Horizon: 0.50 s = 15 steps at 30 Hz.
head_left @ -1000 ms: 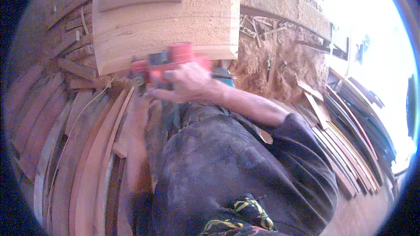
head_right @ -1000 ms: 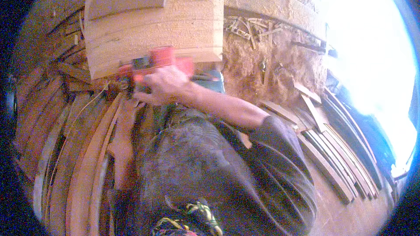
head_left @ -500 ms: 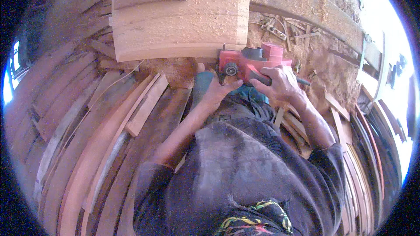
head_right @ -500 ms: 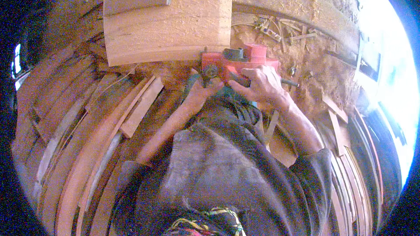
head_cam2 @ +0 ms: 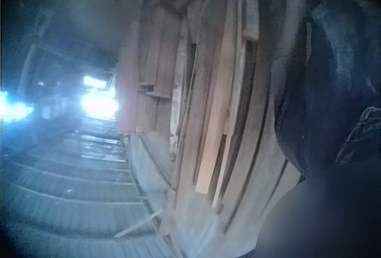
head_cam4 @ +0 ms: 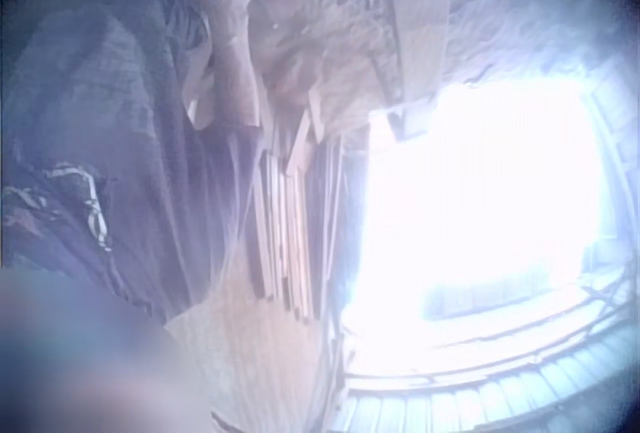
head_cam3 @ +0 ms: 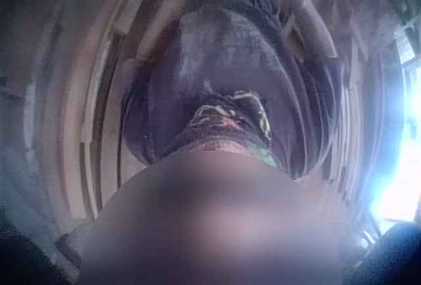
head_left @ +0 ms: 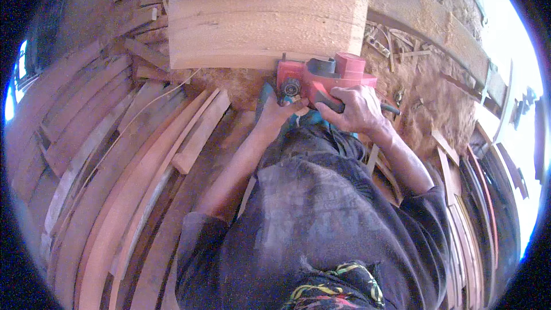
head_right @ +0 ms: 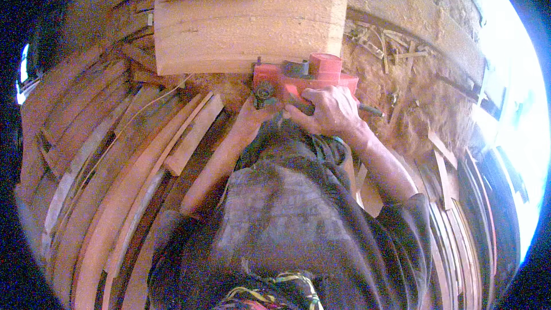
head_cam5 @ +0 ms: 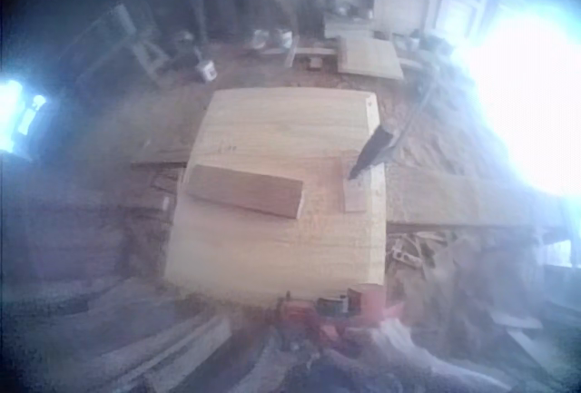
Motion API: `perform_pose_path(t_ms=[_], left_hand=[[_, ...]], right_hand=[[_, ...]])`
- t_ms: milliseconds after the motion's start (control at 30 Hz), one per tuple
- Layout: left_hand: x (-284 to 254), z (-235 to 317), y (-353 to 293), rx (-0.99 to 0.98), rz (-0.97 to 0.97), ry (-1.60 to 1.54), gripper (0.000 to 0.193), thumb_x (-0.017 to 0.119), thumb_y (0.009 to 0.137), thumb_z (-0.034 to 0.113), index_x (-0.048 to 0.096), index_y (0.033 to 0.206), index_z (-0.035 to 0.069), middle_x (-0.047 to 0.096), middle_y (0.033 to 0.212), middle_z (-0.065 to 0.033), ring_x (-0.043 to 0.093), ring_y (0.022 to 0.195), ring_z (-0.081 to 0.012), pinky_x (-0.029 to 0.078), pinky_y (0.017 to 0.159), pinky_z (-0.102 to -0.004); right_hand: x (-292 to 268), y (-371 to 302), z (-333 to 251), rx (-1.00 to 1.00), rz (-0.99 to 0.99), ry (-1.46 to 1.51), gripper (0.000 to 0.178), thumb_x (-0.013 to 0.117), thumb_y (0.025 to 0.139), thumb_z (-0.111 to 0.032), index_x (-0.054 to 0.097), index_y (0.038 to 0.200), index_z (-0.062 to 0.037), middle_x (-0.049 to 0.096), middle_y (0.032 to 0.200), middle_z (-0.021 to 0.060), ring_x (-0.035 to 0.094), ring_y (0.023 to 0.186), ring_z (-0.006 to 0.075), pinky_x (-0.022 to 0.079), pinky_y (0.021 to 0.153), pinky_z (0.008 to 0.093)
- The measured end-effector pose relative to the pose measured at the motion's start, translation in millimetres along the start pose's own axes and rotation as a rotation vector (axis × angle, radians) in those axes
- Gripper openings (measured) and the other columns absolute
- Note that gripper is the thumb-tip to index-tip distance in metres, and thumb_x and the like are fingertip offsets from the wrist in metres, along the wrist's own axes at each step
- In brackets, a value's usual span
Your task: The person uses a red electric sander to smooth the surface of a wooden plank on a workbench. They repeatedly move the sander across the wood, reposition the plank, and continue sanding different sections.
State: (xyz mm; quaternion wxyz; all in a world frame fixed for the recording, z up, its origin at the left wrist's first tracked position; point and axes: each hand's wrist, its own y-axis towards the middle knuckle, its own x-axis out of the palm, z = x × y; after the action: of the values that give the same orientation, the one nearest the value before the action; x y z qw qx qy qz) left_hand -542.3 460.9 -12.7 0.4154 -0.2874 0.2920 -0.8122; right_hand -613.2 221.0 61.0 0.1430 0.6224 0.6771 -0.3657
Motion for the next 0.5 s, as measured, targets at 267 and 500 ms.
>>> perform_pose_path(t_ms=[267, 500], left_hand=[[-55, 6, 0, -0.005, 0.035, 0.033, 0.078, 0.095, 0.083, 0.027, 0.055, 0.144, 0.000, 0.069, 0.130, -0.0098, 0.065, 0.120, -0.0213, 0.051, 0.107, -0.0372], [-87, 35, -10, 0.023, 0.103, 0.059, 0.084, 0.096, 0.082, 0.029, 0.051, 0.147, -0.002, 0.067, 0.134, -0.0122, 0.064, 0.125, -0.0222, 0.050, 0.108, -0.0390]], right_hand=[[21, 31, -38, -0.028, 0.024, 0.013, 0.036, 0.081, 0.088, -0.041, 0.076, 0.083, -0.0047, 0.071, 0.069, 0.0192, 0.073, 0.066, 0.0401, 0.058, 0.064, 0.0480], [44, 57, -65, -0.018, 0.010, -0.005, 0.039, 0.079, 0.089, -0.044, 0.075, 0.081, -0.0055, 0.070, 0.068, 0.0182, 0.073, 0.066, 0.0398, 0.058, 0.064, 0.0485]])
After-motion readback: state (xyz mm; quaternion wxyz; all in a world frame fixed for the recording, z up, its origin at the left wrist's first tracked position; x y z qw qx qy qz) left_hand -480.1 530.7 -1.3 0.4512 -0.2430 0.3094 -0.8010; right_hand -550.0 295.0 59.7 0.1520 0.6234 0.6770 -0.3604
